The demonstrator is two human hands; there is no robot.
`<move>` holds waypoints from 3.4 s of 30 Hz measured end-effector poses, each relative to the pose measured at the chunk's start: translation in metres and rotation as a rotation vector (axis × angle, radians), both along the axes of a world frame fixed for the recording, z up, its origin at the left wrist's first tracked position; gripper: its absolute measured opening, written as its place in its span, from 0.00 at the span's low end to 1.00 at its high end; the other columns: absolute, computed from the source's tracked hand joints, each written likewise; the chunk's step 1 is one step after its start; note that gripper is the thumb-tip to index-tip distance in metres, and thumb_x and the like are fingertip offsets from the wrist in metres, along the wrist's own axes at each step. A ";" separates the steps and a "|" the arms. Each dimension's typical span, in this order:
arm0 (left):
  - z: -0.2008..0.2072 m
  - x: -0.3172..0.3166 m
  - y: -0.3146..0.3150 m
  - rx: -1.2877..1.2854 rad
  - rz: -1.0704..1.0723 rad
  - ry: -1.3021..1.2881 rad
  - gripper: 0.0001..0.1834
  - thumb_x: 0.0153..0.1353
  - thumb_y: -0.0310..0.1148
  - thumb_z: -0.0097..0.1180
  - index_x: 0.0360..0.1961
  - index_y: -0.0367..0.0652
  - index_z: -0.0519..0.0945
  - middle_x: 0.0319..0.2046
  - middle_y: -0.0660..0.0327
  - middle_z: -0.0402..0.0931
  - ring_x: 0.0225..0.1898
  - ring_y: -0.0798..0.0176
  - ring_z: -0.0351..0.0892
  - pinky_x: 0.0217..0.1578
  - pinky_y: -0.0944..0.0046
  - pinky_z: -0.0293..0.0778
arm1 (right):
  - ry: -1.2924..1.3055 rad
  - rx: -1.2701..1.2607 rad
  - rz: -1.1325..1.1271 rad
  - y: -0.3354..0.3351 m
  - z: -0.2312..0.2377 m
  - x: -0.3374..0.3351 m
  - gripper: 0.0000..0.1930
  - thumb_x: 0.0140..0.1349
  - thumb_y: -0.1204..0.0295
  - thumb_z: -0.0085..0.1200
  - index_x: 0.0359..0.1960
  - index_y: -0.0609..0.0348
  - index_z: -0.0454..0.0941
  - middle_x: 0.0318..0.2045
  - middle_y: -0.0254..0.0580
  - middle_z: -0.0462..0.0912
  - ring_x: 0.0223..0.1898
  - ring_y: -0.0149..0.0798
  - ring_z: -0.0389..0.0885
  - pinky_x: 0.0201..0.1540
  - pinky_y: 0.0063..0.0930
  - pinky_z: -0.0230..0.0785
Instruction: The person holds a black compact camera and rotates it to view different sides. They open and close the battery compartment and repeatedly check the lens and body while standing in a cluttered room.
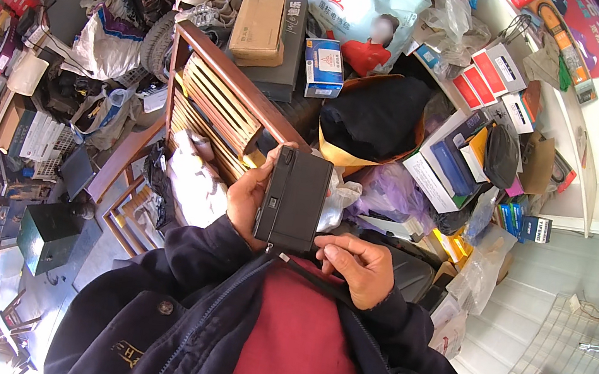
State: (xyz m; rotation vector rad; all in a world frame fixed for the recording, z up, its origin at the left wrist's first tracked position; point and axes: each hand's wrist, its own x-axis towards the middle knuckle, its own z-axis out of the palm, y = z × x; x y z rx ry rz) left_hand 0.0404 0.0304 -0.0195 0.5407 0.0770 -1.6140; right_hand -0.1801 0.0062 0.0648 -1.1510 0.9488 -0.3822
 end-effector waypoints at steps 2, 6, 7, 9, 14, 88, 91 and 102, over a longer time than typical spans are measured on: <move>0.002 -0.002 -0.001 -0.011 0.056 -0.035 0.30 0.79 0.48 0.34 0.74 0.44 0.67 0.63 0.41 0.78 0.56 0.42 0.85 0.52 0.45 0.85 | 0.000 -0.001 -0.016 0.003 0.002 0.000 0.13 0.76 0.75 0.56 0.54 0.72 0.86 0.38 0.44 0.87 0.35 0.29 0.83 0.42 0.23 0.76; 0.009 -0.003 0.001 -0.086 0.089 -0.185 0.26 0.77 0.41 0.37 0.71 0.46 0.69 0.62 0.51 0.76 0.59 0.52 0.81 0.60 0.54 0.78 | -0.001 0.028 -0.050 0.007 0.003 0.000 0.14 0.76 0.75 0.56 0.56 0.72 0.85 0.40 0.44 0.88 0.37 0.30 0.84 0.45 0.24 0.78; 0.012 -0.002 0.002 -0.117 0.085 -0.234 0.24 0.76 0.38 0.37 0.70 0.46 0.69 0.62 0.55 0.76 0.60 0.57 0.79 0.63 0.58 0.75 | -0.007 0.037 -0.061 0.008 0.002 0.000 0.14 0.76 0.75 0.56 0.57 0.72 0.85 0.41 0.44 0.88 0.38 0.30 0.85 0.46 0.24 0.79; 0.017 -0.003 0.003 -0.217 0.119 -0.328 0.24 0.76 0.39 0.39 0.69 0.46 0.69 0.61 0.54 0.75 0.60 0.58 0.79 0.63 0.59 0.75 | -0.005 0.034 -0.076 0.010 0.001 0.000 0.15 0.76 0.75 0.56 0.59 0.71 0.84 0.42 0.45 0.88 0.40 0.31 0.86 0.48 0.25 0.80; 0.027 -0.013 0.008 -0.320 0.195 -0.468 0.26 0.75 0.43 0.43 0.70 0.43 0.66 0.63 0.51 0.73 0.61 0.57 0.77 0.62 0.58 0.75 | 0.051 0.028 -0.091 0.014 -0.002 0.000 0.18 0.77 0.74 0.55 0.63 0.70 0.81 0.47 0.44 0.89 0.43 0.32 0.87 0.52 0.27 0.80; 0.012 -0.016 0.001 -0.187 -0.029 -0.351 0.26 0.79 0.35 0.43 0.76 0.46 0.64 0.61 0.56 0.76 0.60 0.60 0.78 0.61 0.60 0.77 | -0.103 -0.029 -0.002 -0.004 -0.035 0.019 0.47 0.67 0.71 0.67 0.80 0.63 0.47 0.68 0.57 0.70 0.63 0.44 0.79 0.66 0.38 0.73; 0.011 -0.017 0.003 -0.161 -0.030 -0.367 0.27 0.78 0.35 0.43 0.75 0.46 0.65 0.62 0.56 0.76 0.60 0.60 0.78 0.62 0.59 0.77 | -0.107 -0.033 0.003 -0.002 -0.038 0.018 0.47 0.67 0.71 0.66 0.80 0.62 0.47 0.67 0.57 0.70 0.63 0.45 0.79 0.65 0.38 0.73; 0.021 -0.021 0.004 -0.143 -0.072 -0.346 0.26 0.77 0.38 0.44 0.74 0.48 0.64 0.61 0.52 0.76 0.55 0.55 0.82 0.56 0.54 0.83 | -0.092 -0.057 -0.026 0.008 -0.036 0.013 0.49 0.67 0.67 0.70 0.80 0.62 0.46 0.67 0.59 0.71 0.60 0.45 0.81 0.62 0.37 0.77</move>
